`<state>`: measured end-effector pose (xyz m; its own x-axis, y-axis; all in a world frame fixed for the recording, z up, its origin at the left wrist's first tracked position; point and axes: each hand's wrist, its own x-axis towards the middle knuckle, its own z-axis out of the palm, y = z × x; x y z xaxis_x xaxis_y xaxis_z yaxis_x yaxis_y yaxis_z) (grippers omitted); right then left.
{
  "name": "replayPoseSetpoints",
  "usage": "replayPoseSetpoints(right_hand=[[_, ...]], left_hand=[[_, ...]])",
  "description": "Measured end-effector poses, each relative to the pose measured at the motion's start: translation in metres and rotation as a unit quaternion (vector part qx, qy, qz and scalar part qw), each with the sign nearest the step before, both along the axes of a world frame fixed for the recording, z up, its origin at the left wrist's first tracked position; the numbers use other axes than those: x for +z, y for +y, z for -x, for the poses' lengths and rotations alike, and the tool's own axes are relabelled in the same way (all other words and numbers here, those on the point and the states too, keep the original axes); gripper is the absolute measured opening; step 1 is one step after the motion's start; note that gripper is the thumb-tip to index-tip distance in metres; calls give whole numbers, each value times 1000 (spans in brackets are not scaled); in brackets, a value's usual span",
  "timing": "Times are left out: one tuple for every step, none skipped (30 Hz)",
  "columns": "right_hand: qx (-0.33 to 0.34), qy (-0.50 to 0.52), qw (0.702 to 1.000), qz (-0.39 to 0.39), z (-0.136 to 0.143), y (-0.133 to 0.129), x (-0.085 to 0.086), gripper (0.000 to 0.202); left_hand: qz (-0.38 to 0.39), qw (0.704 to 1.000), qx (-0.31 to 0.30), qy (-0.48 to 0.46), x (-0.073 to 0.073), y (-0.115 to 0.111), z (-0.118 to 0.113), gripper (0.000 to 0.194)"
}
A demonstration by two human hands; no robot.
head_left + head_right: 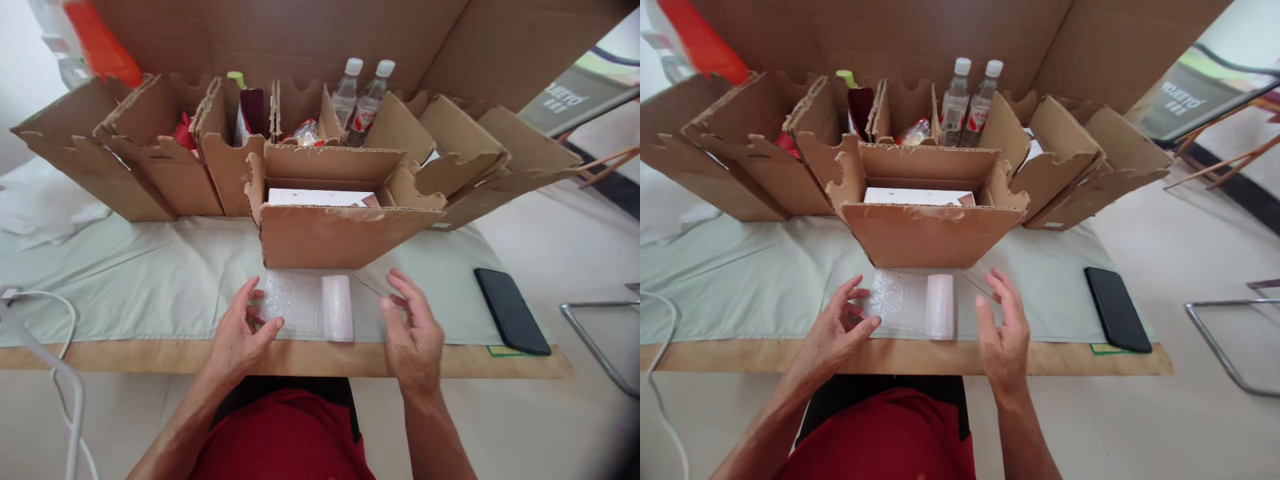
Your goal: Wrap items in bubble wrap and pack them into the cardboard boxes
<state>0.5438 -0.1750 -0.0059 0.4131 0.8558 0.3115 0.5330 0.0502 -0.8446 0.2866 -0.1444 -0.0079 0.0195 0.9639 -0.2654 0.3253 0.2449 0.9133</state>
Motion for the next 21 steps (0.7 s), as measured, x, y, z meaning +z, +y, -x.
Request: replayPoseSetpoints(right_hand=[[5,-59,998,-31,-1,-5,5,31],[33,-110,991,-62,1,-10,10,29],[82,-154,981,-86,8,-13,14,28],[139,-192,966,-99,18,-15,18,29],[196,-226,949,-96,30,-15,20,29],[247,-255,931,-78,43,-13,21,29],[288,-283,914,-49,54,-10,20,28],[318,-308,896,-16,61,-6,18,26],[336,-331,881,15,64,-2,15,25],[344,-351,870,40,60,2,10,24],[340,-367,864,57,50,5,4,24],[320,-378,866,69,33,6,-2,24],[287,-387,873,77,11,5,-8,26],[242,-396,882,83,-15,2,-15,28],[188,-405,891,87,-42,-3,-20,30],[132,-411,897,93,-69,-9,-25,32],[74,-415,902,96,-94,-17,-28,34],[15,-416,904,98,-115,-26,-30,35],[-37,-414,904,101,-130,-34,-31,37],[-80,-409,903,102,-139,-42,-31,38],[-110,-403,903,100,-144,-47,-30,39]], left_hand=[[-9,1000,-10,28,-1,1,-1,85],[-20,998,-16,51,-1,1,-3,83],[-33,997,-19,73,-2,1,-4,80],[-47,994,-24,99,-3,1,-6,77],[-61,989,-34,133,-4,1,-8,71],[-74,980,-51,176,-4,1,-10,62],[-83,968,-72,228,-4,1,-13,52],[-86,952,-95,279,-3,2,-16,43],[-85,935,-117,325,-2,2,-19,38],[-80,919,-133,362,-1,2,-22,35],[-74,908,-143,388,1,3,-25,35],[-70,900,-148,404,2,3,-27,36],[-67,896,-149,413,3,4,-28,36],[-67,894,-149,418,3,4,-28,37],[-69,892,-148,421,3,5,-28,37],[-71,892,-148,422,2,5,-27,37],[-73,892,-148,422,1,5,-25,37],[-74,893,-150,418,0,4,-23,37],[-74,894,-154,413,0,4,-21,37],[-75,897,-157,407,0,4,-18,36],[-75,899,-155,404,0,4,-16,36]])
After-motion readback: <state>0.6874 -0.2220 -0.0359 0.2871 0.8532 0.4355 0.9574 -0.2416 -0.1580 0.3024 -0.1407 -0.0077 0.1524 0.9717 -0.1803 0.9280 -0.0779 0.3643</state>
